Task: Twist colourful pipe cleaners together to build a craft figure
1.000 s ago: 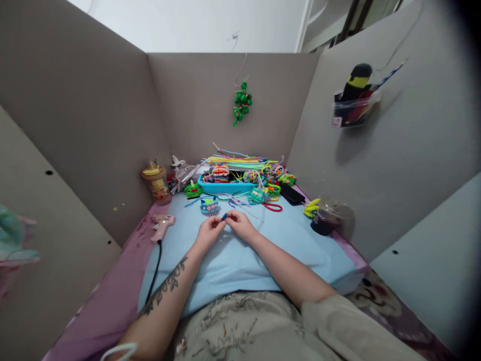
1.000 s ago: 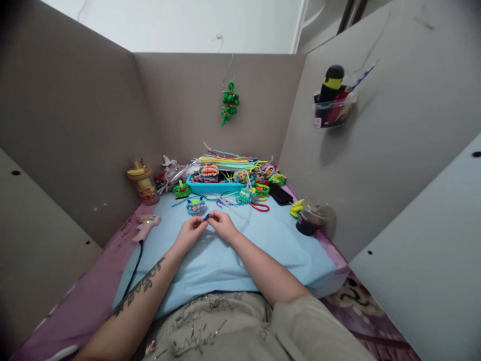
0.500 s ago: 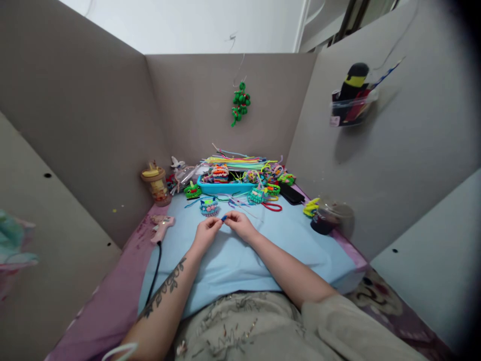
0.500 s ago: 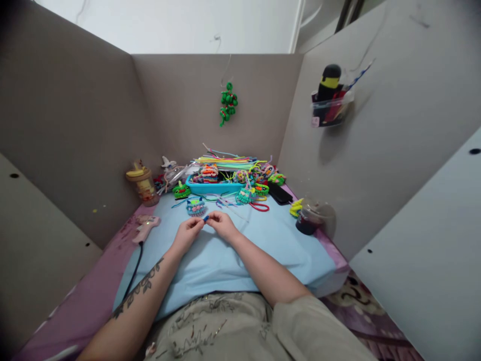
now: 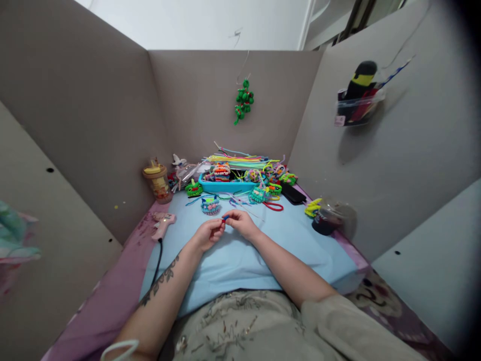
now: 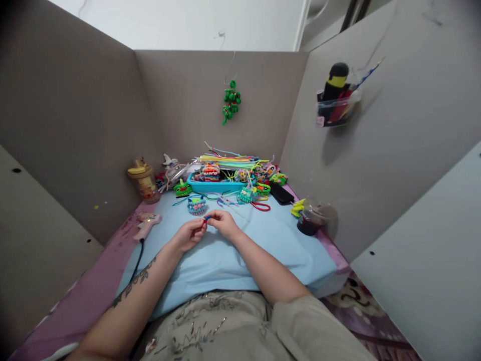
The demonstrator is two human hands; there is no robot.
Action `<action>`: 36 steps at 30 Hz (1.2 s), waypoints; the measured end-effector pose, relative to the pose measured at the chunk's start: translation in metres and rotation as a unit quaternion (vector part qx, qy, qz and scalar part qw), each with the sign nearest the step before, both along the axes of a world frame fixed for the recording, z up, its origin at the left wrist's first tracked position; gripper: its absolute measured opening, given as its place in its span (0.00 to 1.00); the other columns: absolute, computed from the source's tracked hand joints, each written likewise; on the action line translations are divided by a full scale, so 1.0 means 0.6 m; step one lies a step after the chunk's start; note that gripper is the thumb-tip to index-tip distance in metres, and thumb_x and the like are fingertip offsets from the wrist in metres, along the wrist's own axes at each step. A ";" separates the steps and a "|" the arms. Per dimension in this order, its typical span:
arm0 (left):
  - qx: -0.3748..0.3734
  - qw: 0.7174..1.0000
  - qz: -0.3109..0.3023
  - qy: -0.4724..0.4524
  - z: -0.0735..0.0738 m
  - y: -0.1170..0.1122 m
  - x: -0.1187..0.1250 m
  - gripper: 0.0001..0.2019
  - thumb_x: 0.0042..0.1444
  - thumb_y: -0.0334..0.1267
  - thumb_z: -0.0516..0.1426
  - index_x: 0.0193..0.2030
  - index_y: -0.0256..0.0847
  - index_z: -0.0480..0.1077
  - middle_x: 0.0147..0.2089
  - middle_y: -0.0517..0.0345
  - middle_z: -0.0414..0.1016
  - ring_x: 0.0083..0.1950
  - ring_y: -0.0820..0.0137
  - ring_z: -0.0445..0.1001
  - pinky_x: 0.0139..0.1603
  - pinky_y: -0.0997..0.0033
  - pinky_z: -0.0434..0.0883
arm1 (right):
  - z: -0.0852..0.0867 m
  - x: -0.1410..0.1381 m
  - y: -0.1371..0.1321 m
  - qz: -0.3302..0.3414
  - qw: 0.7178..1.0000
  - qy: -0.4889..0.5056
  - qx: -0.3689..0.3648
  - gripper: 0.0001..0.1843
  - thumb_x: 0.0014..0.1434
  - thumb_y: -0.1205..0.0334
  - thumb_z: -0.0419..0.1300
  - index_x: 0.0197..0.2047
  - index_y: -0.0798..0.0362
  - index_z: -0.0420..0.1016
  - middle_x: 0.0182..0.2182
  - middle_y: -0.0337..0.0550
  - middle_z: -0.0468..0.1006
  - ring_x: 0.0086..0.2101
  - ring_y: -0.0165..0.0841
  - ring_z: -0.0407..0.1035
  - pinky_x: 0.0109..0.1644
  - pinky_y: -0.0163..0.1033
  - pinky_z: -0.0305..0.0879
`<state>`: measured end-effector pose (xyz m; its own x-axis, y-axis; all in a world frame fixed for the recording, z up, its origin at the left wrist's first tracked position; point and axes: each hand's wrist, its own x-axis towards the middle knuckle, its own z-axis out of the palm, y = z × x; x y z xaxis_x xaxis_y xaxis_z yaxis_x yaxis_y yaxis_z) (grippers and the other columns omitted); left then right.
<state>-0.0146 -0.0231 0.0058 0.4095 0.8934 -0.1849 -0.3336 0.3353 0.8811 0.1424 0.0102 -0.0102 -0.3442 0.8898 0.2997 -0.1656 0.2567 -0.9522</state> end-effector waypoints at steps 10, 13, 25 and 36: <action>-0.050 0.997 -0.054 0.015 0.013 0.001 -0.005 0.11 0.54 0.38 0.53 0.23 0.37 0.58 0.21 0.66 0.53 0.15 0.85 0.45 0.11 0.86 0.41 | 0.002 -0.002 -0.004 -0.031 0.998 -0.039 0.040 0.08 0.49 0.61 0.61 0.34 0.54 0.76 0.28 0.39 0.77 0.29 0.30 0.68 0.36 0.36 0.63; -0.017 0.999 -0.020 0.048 0.007 0.001 0.001 0.11 0.55 0.40 0.53 0.25 0.36 0.61 0.22 0.65 0.56 0.15 0.84 0.47 0.12 0.85 0.42 | 0.001 -0.002 -0.003 -0.049 0.996 -0.054 0.052 0.07 0.50 0.62 0.59 0.32 0.54 0.75 0.27 0.38 0.75 0.28 0.30 0.67 0.35 0.36 0.63; 0.230 0.916 0.234 0.232 -0.023 -0.010 0.019 0.09 0.46 0.35 0.62 0.37 0.44 0.74 0.42 0.52 0.72 0.44 0.65 0.67 0.37 0.74 0.65 | -0.007 0.000 0.002 -0.099 0.989 -0.087 0.064 0.06 0.51 0.60 0.58 0.29 0.54 0.73 0.25 0.38 0.74 0.27 0.30 0.66 0.34 0.36 0.61; 0.216 0.920 0.209 0.252 -0.018 -0.008 0.020 0.09 0.47 0.40 0.60 0.22 0.39 0.74 0.19 0.60 0.67 0.24 0.72 0.63 0.24 0.76 0.55 | -0.001 0.003 -0.002 -0.055 0.996 -0.059 0.034 0.13 0.50 0.63 0.57 0.39 0.55 0.75 0.19 0.34 0.68 0.21 0.26 0.59 0.26 0.33 0.56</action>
<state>-0.0026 -0.0278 -0.0048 -0.0263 0.9880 0.1521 0.1338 -0.1473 0.9800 0.1444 0.0093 -0.0110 -0.2814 0.9031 0.3245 -0.0213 0.3322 -0.9430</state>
